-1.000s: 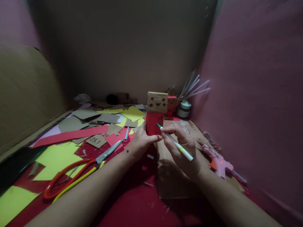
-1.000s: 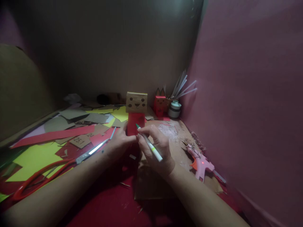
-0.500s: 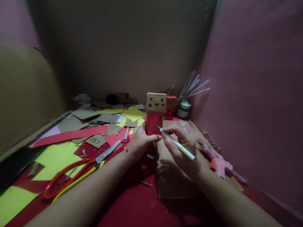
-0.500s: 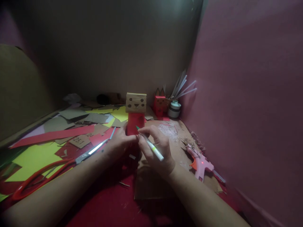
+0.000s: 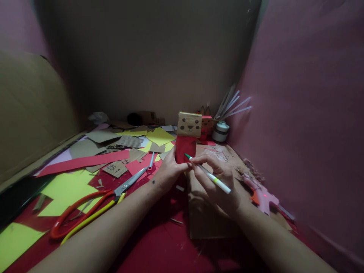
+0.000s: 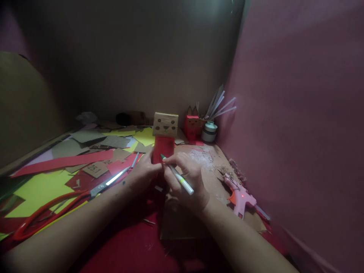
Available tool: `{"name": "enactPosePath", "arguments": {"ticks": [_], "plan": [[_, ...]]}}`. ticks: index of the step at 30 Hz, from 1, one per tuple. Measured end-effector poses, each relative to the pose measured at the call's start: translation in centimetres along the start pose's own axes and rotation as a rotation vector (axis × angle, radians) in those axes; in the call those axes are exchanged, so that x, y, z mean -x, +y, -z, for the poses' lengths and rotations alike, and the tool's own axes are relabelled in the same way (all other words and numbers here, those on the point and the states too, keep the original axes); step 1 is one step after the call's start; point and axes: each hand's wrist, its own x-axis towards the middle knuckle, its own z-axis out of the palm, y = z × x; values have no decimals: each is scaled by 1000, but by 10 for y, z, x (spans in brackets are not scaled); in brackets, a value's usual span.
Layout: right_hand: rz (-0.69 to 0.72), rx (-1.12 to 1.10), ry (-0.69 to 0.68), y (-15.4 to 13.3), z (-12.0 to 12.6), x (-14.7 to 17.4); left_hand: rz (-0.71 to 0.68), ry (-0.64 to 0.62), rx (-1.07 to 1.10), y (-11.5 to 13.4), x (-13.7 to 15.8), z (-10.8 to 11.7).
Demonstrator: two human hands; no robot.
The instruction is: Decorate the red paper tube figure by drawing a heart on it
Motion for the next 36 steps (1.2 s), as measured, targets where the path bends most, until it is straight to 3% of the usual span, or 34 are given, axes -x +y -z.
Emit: {"name": "enactPosePath", "arguments": {"ticks": [4,16,24,31,36], "plan": [[-37,2,-14,-4,1,-1,6,-22,11,-1,1,0],[-69,-64,115,4,-1,0,-42,-58,-74,-4,1,-2],[-58,21,-3,-4,1,0,-9,-2,-38,-4,0,-1],[-78,-45,138,0,0,0,-25,-54,-75,-5,1,-2],[-53,-36,127,3,-1,0,-43,-58,-83,-8,-1,-2]]}}
